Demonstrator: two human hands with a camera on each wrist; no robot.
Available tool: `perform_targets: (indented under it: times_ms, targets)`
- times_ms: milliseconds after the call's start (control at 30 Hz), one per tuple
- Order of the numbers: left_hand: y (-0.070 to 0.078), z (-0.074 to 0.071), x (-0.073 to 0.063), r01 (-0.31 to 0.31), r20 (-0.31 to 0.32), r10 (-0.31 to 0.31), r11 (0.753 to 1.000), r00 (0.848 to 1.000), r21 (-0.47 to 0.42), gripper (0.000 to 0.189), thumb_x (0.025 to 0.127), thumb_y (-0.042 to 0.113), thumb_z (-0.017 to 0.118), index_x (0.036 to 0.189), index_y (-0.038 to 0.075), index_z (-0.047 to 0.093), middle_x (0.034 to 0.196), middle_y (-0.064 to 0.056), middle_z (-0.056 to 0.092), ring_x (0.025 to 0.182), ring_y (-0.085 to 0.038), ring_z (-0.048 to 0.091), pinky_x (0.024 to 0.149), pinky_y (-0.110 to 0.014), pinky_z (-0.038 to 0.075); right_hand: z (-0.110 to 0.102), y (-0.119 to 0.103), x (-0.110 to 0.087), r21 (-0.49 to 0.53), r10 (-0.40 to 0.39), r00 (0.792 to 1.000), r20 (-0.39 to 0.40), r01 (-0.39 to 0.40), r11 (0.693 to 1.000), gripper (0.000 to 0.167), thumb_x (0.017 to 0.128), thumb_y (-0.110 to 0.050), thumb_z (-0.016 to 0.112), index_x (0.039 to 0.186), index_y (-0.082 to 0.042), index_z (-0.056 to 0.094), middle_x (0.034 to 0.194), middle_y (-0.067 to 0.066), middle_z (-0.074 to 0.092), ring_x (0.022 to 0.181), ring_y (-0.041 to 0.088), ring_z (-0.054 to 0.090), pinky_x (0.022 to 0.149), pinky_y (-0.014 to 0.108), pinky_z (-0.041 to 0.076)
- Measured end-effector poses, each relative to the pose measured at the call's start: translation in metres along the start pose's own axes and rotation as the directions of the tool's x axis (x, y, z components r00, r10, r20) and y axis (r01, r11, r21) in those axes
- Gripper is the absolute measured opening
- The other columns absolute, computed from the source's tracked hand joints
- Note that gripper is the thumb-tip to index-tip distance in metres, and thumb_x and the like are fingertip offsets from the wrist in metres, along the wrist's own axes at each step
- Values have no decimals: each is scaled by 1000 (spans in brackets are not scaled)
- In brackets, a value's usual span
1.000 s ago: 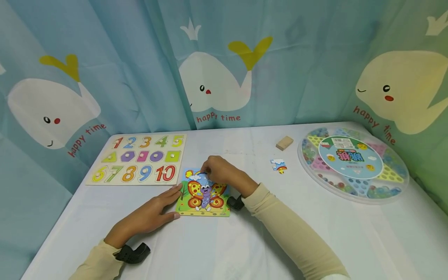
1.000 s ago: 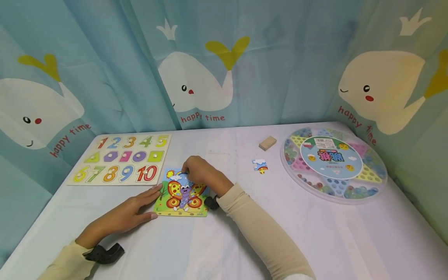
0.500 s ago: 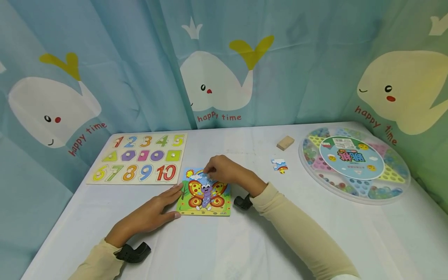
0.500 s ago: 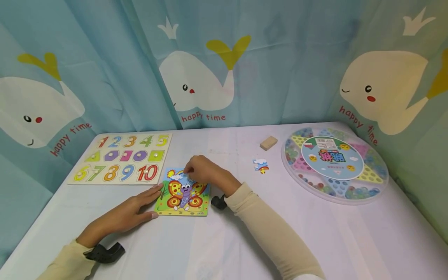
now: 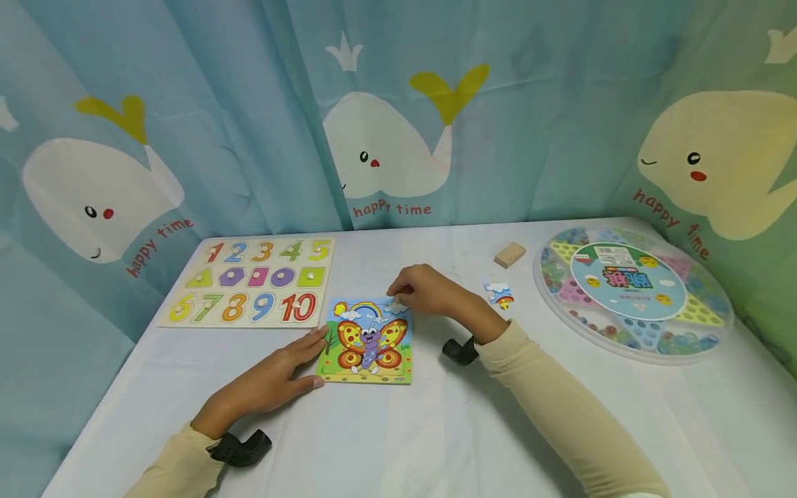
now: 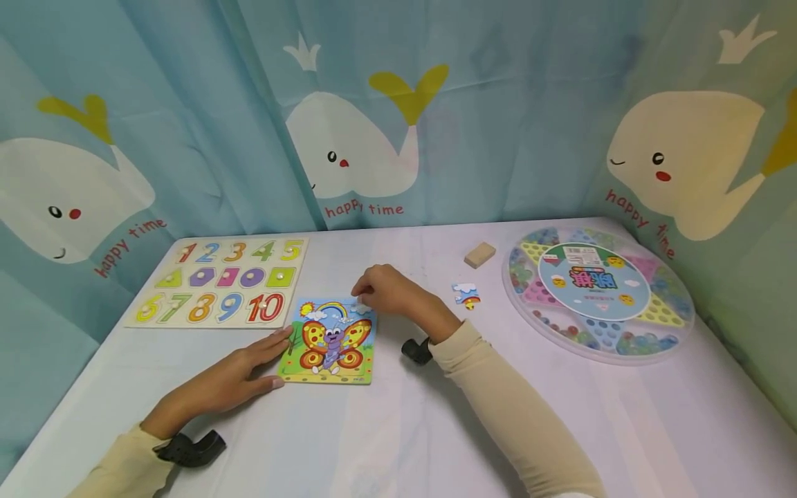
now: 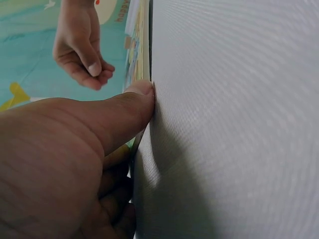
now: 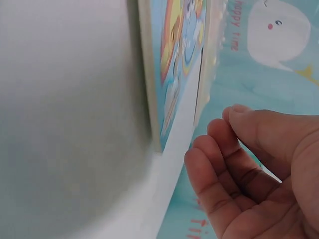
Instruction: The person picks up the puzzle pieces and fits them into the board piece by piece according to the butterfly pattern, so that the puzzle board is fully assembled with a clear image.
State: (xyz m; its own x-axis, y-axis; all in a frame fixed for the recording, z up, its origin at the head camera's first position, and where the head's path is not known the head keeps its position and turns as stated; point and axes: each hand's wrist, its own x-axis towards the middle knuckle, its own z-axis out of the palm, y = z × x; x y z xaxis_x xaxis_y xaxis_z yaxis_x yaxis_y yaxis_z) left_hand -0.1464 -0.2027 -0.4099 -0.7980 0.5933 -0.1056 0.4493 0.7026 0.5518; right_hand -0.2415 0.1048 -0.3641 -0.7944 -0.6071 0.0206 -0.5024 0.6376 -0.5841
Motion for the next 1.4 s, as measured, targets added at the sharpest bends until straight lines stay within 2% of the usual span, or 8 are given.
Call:
perform_targets:
  times_ms: [267, 800, 1067, 1400]
  targets:
    - [0, 1, 1, -6, -5, 6, 1000, 1000, 11, 69, 93, 29, 68, 150, 4, 36, 161, -2, 17, 146, -26, 16, 113, -48, 24, -16, 17, -19, -12, -7, 999, -46, 6, 1000, 16, 92, 0, 63, 105, 5, 72, 98, 9, 69, 90, 21, 63, 78, 33, 53]
    - [0, -1, -1, -9, 0, 9, 1000, 1000, 2, 70, 93, 28, 68, 150, 4, 35, 161, -3, 18, 146, -28, 17, 113, -49, 25, -40, 50, -49, 15, 113, 988, -103, -112, 994, 25, 90, 2, 61, 113, 7, 68, 104, 13, 69, 97, 27, 63, 82, 39, 52]
    - [1, 0, 2, -6, 3, 6, 1000, 1000, 7, 70, 94, 30, 67, 151, 5, 34, 161, -2, 17, 146, -26, 16, 113, -48, 24, -49, 68, -69, -22, 109, 990, -89, -112, 993, 30, 90, 1, 62, 119, 8, 63, 113, 19, 65, 107, 35, 59, 94, 49, 48]
    - [0, -1, 1, 4, 4, -4, 1000, 1000, -2, 71, 93, 29, 68, 151, 5, 33, 161, -1, 17, 146, -26, 16, 113, -48, 25, -57, 85, -85, -18, 145, 983, -112, -148, 989, 39, 90, -2, 66, 126, 8, 60, 125, 24, 59, 119, 42, 51, 98, 55, 43]
